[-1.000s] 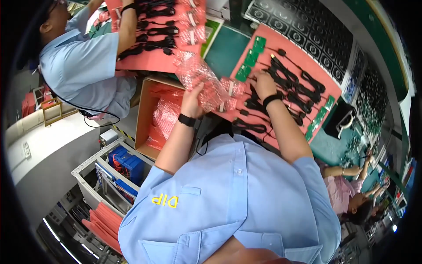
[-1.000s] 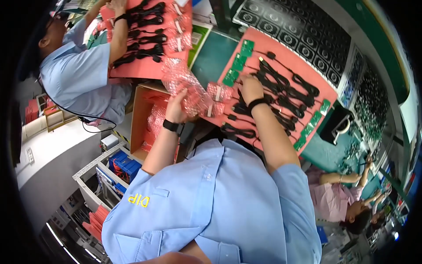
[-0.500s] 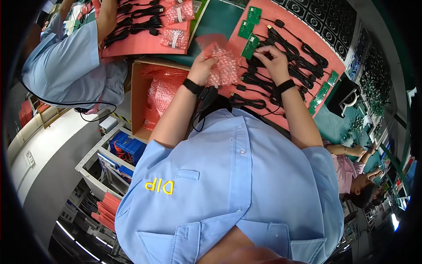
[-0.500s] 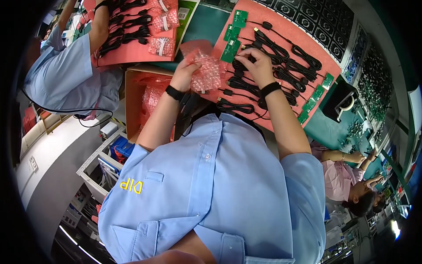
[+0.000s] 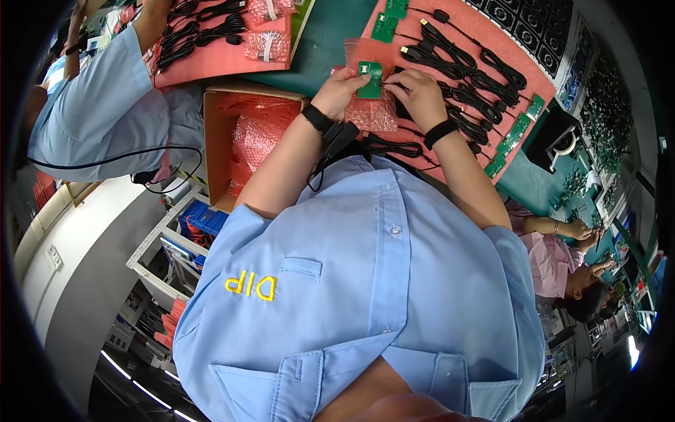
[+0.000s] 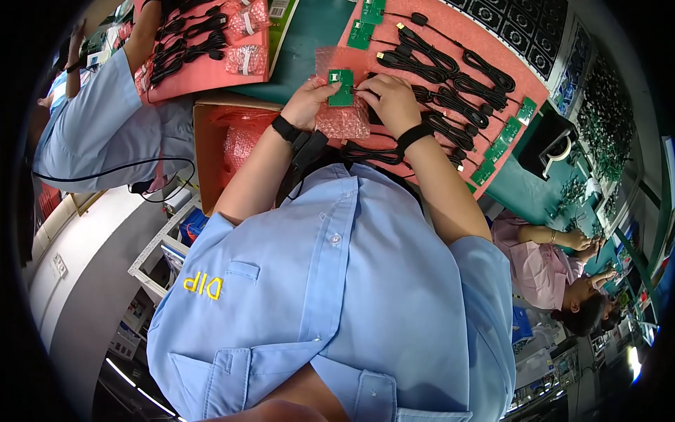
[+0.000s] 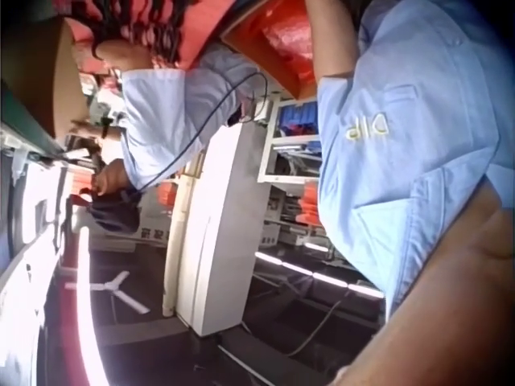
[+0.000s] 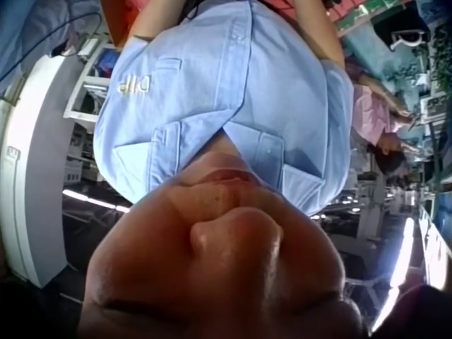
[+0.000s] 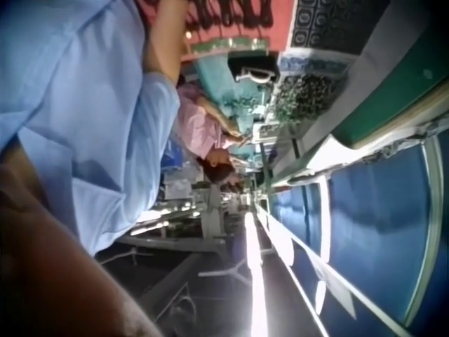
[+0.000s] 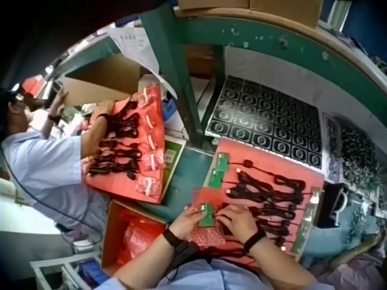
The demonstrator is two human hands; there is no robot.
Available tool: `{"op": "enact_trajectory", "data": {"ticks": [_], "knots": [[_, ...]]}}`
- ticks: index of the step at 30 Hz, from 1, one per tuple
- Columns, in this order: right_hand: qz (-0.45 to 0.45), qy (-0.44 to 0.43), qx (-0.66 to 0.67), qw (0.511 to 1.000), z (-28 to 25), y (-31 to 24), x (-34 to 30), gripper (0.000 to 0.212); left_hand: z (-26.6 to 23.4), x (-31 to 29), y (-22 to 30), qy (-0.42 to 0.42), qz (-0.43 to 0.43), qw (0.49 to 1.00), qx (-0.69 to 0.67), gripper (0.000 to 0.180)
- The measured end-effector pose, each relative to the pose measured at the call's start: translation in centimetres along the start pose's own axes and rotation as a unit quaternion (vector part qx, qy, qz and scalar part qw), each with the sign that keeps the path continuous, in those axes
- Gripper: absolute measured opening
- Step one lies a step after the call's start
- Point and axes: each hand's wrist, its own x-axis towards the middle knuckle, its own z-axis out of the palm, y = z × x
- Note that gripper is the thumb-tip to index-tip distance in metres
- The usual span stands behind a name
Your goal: The person picks up a circuit board and a small bag of screws, places them into a bubble wrap sleeve, and seals it with tape. They then place the wrapped package onto a pink foam mat and repeat the process.
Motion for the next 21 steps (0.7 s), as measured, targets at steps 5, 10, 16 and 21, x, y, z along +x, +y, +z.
{"op": "enact_trajectory", "data": {"ticks": [5,10,16,21], "knots": [[-0.142,0.054,-0.157,0.976,-2.7,-2.2,-0.8,0.018,-0.4,0.3,0.5,0.058,-0.054,0.992,0.099,0.025],[-0.169,0.013,-0.023,0.985,-2.2,-3.3,-1.6,0.016,0.0,0.1,0.2,-0.001,-0.057,0.998,0.021,0.024],[0.266,-0.084,0.323,0.904,0.1,-0.1,0.2,0.022,4.1,-2.3,1.0,-0.051,0.040,0.990,-0.127,0.025],[0.235,-0.056,0.177,0.954,0.5,0.5,1.0,0.039,4.3,-2.3,-0.3,0.016,0.098,0.991,0.094,0.024]]}}
